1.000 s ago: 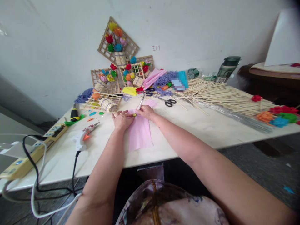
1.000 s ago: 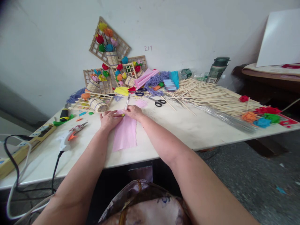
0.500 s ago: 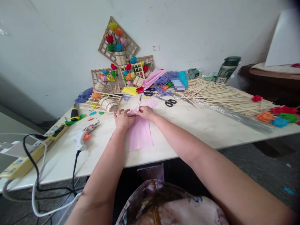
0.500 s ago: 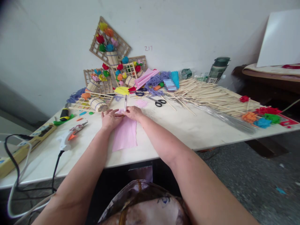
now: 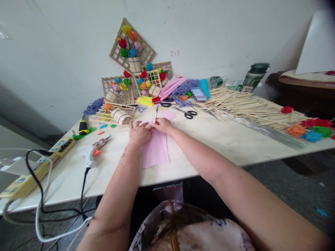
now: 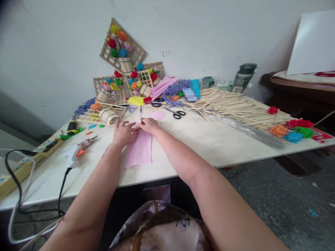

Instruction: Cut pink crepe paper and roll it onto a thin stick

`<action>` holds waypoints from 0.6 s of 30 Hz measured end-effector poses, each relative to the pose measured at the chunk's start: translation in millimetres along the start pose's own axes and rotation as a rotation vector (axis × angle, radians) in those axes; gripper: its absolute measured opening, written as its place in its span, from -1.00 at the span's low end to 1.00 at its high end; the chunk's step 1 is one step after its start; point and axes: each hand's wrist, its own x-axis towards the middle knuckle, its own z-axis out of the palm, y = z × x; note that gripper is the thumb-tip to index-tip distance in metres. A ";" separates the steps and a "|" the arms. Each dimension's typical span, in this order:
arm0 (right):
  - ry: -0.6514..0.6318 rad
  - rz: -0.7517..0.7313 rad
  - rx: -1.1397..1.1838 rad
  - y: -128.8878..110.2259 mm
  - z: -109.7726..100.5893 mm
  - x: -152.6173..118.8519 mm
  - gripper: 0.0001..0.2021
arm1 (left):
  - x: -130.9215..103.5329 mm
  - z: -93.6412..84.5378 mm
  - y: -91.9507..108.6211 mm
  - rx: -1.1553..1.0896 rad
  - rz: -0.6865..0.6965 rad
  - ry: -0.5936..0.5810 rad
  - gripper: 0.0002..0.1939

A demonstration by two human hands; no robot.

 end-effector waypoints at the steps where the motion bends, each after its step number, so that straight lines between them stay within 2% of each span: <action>1: -0.001 -0.001 -0.005 -0.5 -0.4 -0.4 -0.65 | -0.5 -1.1 1.2 -0.001 0.004 0.006 -0.66; 5: 0.001 -0.007 0.016 -0.8 -1.1 -0.9 -0.65 | -2.4 -5.3 6.6 -0.019 0.001 -0.008 -0.63; 9: 0.014 -0.005 0.064 0.4 -0.4 0.3 -0.64 | -3.1 -8.3 9.2 -0.020 0.011 -0.080 -0.57; 13: 0.029 0.048 0.064 1.3 0.6 2.5 -0.64 | -1.8 -9.5 8.6 -0.011 0.021 -0.168 -0.52; 18: 0.027 0.093 0.047 1.3 2.6 6.1 -0.63 | 0.1 -6.8 5.8 -0.014 0.015 -0.210 -0.45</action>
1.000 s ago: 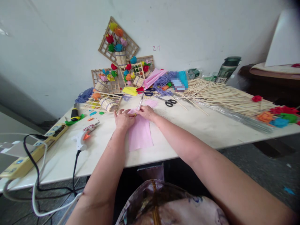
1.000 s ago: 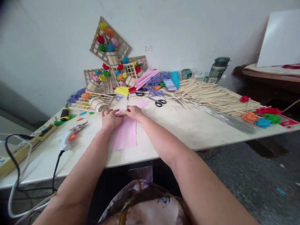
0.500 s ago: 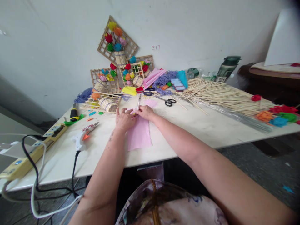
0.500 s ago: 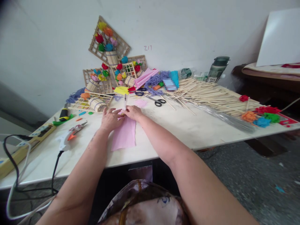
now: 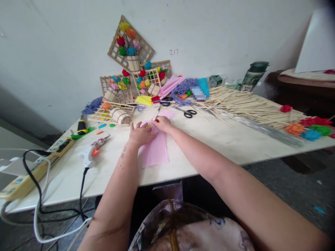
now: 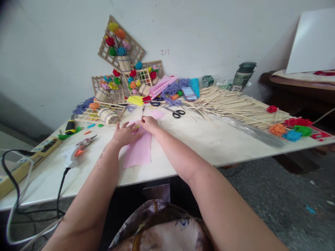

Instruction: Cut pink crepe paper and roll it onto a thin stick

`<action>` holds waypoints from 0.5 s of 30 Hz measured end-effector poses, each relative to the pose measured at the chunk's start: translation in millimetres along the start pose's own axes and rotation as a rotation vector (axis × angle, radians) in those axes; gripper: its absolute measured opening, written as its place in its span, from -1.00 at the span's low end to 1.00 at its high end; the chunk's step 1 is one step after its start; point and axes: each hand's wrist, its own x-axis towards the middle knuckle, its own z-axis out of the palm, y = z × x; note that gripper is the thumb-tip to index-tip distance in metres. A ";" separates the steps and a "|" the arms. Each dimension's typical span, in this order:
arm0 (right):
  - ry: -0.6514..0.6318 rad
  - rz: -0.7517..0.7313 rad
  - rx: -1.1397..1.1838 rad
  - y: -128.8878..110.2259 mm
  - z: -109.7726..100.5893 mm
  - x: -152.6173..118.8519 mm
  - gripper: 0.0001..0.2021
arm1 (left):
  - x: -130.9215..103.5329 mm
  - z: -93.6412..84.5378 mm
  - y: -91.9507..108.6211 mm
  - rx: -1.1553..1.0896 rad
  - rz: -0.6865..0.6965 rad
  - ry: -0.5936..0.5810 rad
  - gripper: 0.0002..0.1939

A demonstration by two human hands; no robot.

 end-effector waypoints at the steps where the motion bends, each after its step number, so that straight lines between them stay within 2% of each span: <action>1: -0.003 0.013 -0.005 -0.6 0.3 0.5 -0.63 | 0.4 0.7 -0.7 -0.002 0.002 -0.007 -0.45; 15: 0.001 0.047 -0.061 -8.0 0.9 1.9 -0.64 | 3.8 5.1 -6.3 -0.074 -0.029 -0.090 -0.43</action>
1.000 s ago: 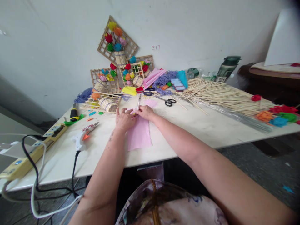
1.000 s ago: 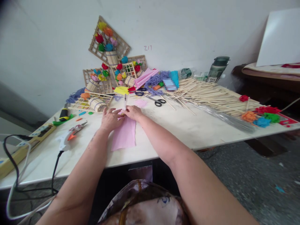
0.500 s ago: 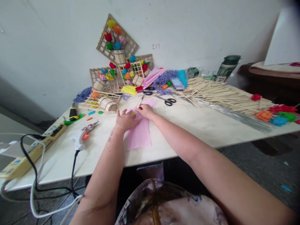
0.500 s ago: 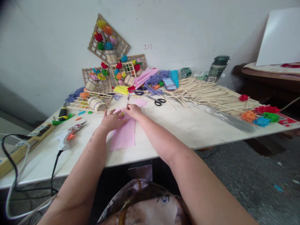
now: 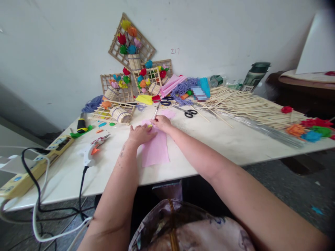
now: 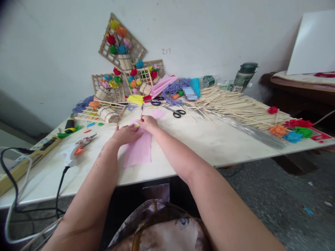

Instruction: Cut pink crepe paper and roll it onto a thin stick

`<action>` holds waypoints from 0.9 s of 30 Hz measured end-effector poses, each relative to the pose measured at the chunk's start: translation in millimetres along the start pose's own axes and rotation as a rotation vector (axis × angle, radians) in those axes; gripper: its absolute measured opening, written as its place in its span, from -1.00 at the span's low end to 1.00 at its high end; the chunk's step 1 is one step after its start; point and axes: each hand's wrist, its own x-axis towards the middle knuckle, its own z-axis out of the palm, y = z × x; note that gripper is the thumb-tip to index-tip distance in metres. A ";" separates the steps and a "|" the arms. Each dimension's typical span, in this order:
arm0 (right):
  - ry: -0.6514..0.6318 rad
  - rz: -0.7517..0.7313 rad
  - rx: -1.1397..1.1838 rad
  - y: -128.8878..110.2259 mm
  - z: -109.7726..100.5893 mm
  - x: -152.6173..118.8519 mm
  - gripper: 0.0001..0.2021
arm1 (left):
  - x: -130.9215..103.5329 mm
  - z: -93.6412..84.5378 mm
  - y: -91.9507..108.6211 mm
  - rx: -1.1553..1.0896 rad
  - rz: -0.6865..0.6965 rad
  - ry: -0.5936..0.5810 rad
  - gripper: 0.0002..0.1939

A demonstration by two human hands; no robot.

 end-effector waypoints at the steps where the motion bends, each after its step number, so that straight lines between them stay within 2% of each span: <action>1: 0.000 -0.003 -0.004 0.1 0.3 0.0 -0.64 | 0.2 0.1 -0.1 -0.002 -0.001 -0.004 -0.43; 14: 0.007 -0.017 -0.085 -0.9 2.1 -0.8 -0.64 | 0.3 -3.3 -0.4 0.043 -0.005 -0.071 -0.38; 27: 0.005 -0.029 -0.103 -2.4 1.7 -1.1 -0.66 | 0.3 -3.4 0.3 0.037 -0.007 -0.077 -0.37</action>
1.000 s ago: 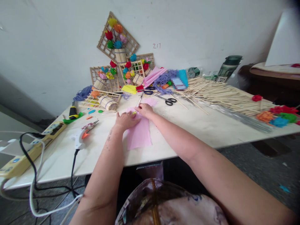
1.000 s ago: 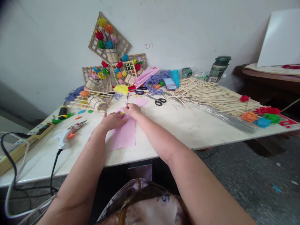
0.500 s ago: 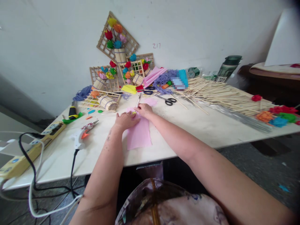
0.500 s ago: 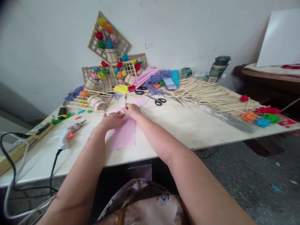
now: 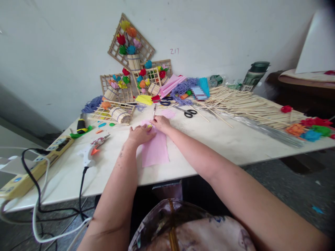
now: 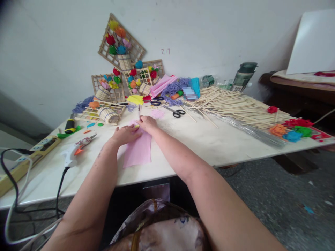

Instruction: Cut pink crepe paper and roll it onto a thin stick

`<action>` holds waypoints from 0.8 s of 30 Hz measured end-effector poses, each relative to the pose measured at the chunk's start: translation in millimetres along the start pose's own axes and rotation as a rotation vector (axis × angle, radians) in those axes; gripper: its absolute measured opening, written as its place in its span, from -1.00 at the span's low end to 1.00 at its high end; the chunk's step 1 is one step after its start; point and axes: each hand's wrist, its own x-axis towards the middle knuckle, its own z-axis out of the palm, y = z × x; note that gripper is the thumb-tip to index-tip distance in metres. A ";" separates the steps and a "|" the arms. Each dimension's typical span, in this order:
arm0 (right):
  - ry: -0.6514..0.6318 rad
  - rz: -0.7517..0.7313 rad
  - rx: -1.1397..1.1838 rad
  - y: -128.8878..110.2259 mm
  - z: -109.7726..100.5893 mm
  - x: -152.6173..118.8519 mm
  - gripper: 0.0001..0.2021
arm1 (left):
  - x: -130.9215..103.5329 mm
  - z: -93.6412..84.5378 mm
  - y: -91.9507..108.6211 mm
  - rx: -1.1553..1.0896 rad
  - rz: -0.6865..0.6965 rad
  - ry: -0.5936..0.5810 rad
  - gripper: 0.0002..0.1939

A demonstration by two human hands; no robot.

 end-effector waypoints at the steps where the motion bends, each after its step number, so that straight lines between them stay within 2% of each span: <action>1: 0.000 0.001 0.000 0.0 -0.2 -0.1 -0.66 | 0.2 0.2 -0.1 0.001 -0.001 0.001 -0.37; 24: 0.019 -0.009 0.017 0.9 0.3 -1.2 -0.67 | 1.3 1.4 -1.5 0.001 0.000 0.002 -0.37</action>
